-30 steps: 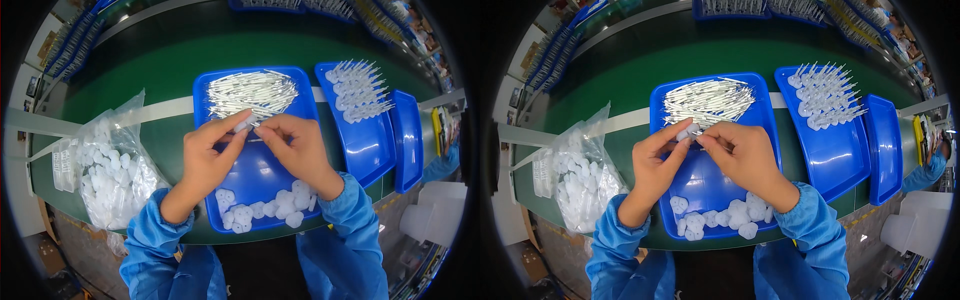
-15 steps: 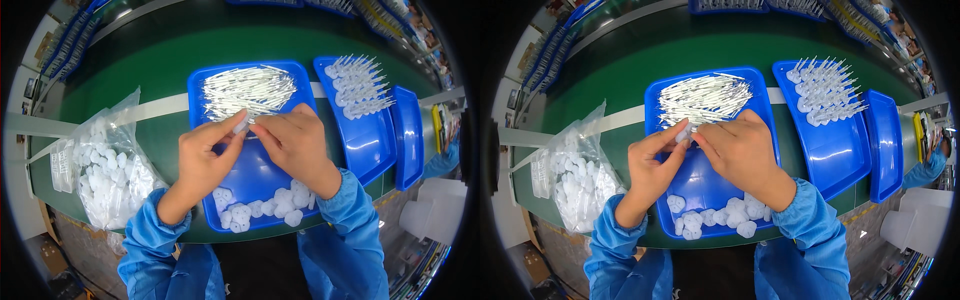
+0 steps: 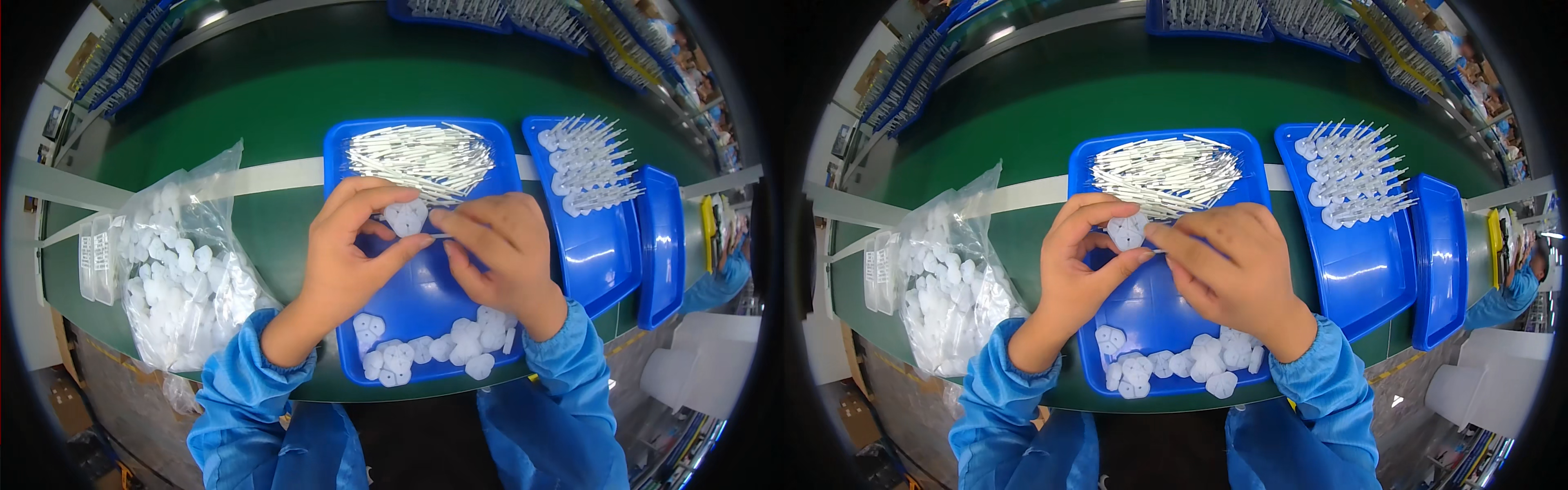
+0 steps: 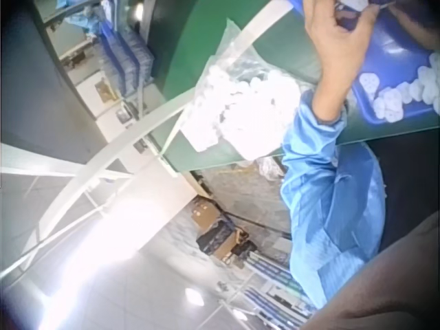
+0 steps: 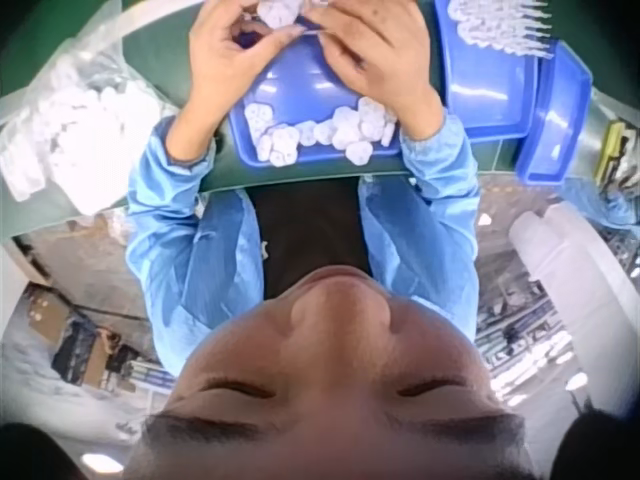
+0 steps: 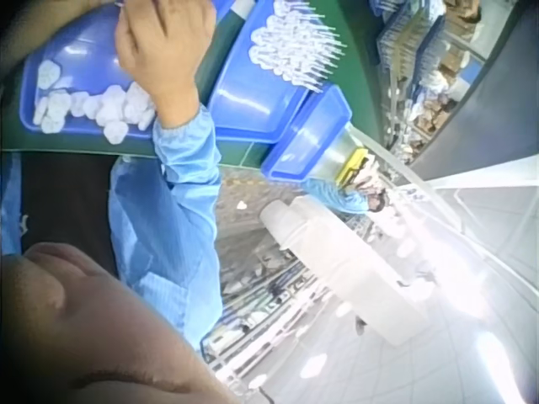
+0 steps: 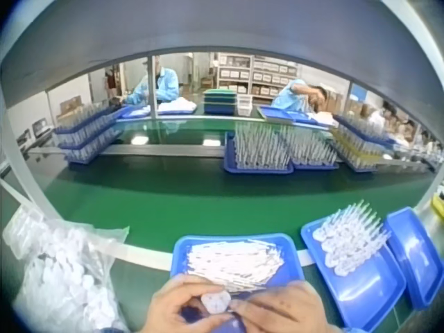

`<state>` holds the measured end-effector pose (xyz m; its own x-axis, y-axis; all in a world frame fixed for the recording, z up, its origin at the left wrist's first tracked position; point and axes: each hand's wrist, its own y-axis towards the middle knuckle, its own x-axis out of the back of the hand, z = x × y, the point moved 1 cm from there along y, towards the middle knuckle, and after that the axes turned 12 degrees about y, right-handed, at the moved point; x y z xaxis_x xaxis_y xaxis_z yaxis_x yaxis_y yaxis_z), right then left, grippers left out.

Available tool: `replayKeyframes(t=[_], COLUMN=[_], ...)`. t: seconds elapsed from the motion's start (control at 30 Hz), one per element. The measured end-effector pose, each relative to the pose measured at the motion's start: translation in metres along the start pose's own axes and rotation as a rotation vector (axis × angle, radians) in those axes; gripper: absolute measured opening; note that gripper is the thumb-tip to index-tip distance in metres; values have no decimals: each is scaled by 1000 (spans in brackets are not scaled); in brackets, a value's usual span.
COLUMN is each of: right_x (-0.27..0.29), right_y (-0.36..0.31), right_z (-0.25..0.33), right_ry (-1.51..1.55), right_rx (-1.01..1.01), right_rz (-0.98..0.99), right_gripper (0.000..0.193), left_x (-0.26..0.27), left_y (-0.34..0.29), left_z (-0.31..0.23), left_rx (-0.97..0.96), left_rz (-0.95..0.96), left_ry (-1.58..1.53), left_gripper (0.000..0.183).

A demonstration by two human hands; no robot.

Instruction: The person inserts thin white sticks into small white plastic bases with multiple holes. They pick up a base, insert several sticks into the holes, and place the completed unit into a blue tray. The process is repeated continuously throughout the video.

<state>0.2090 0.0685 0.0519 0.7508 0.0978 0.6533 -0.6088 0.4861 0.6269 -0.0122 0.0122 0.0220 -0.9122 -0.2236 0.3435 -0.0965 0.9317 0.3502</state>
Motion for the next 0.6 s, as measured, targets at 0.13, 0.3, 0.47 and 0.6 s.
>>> replayKeyframes(t=[0.13,0.3,0.47,0.6], right_x=[-5,-6,-4,0], right_y=[-2,-2,-6,-6], right_z=[1,-1,-2,0], right_ry=[-14,56,119,94], right_rx=[23,-12,-22,-10], right_rz=[20,24,57,32], right_gripper=[52,50,46,46], left_x=[0,0,0,-1], left_y=[0,1,-1,0], left_z=[1,-3,-1,-2], left_rx=[-71,-123,-95,-109], left_rz=[8,-7,-46,-33], left_ry=[68,119,97,89], left_gripper=[52,55,56,56])
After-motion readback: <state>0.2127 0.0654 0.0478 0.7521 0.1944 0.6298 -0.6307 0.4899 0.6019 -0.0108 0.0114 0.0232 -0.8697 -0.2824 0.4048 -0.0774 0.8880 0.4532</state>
